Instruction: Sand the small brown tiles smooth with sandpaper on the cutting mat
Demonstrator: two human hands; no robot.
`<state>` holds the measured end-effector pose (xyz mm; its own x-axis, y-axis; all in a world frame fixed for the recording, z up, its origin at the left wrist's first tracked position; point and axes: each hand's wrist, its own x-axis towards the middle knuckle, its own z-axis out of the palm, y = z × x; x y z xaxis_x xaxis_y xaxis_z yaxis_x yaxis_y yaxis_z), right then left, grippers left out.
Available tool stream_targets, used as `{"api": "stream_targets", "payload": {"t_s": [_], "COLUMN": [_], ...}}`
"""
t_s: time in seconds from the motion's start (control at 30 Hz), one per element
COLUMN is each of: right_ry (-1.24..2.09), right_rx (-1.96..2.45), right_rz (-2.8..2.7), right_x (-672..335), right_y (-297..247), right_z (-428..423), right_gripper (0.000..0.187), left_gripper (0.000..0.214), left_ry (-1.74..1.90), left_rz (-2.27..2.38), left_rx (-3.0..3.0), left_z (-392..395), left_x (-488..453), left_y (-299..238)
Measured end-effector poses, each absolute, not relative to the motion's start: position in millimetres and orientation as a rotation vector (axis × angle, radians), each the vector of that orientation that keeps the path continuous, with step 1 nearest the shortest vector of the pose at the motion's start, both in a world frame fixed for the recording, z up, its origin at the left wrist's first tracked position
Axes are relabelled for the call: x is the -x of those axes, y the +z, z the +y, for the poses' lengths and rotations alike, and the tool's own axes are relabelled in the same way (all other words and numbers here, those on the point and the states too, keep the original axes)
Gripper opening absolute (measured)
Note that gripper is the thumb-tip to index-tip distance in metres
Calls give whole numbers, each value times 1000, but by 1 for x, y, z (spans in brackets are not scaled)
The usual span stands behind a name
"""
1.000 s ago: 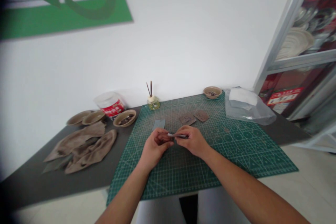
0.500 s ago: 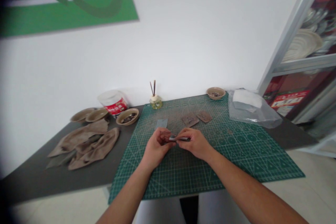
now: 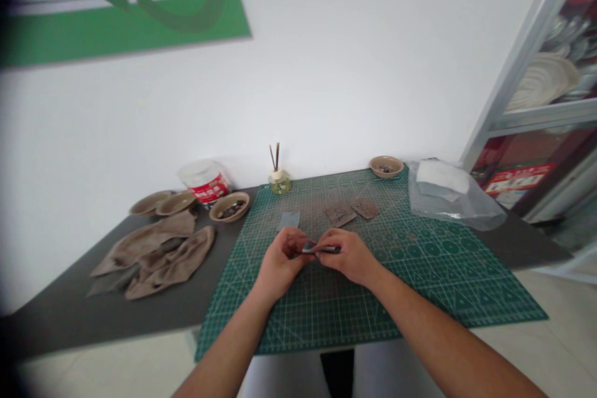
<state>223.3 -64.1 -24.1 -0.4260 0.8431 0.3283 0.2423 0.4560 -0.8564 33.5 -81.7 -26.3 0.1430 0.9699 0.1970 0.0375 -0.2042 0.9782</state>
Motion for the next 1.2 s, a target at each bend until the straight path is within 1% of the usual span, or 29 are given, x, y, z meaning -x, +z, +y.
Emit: {"api": "stream_targets", "payload": {"t_s": [0.13, 0.3, 0.4, 0.53, 0.63, 0.83, 1.07, 1.2], "right_ry": [919, 941, 831, 632, 569, 468, 267, 184], "right_rx": [923, 889, 929, 1050, 1079, 1070, 996, 1001], "right_rz": [-1885, -1916, -1925, -1818, -1836, -1976, -2175, -2180], "right_x": [-224, -224, -223, -222, -221, -217, -213, -214], "right_y": [-24, -23, -22, -24, -26, -27, -35, -40], "right_z": [-63, -64, -66, -67, -67, -73, -74, -74], "right_gripper": [18, 13, 16, 15, 18, 25, 37, 38], "left_gripper": [39, 40, 37, 41, 43, 33, 44, 37], "left_ry": [1227, 1253, 1217, 1212, 1282, 1233, 1245, 1300], "left_rz": [1048, 1041, 1004, 988, 1017, 1051, 1129, 1086], "left_rx": [-1453, -1429, -1426, -1378, -1347, -1388, -1538, -1490], "left_z": [-82, -82, -82, -79, -77, -78, -80, -81], "left_x": [-34, -34, -35, -36, -36, -35, -33, -34], "left_y": [-27, -25, -24, -26, -28, -27, -28, -27]}}
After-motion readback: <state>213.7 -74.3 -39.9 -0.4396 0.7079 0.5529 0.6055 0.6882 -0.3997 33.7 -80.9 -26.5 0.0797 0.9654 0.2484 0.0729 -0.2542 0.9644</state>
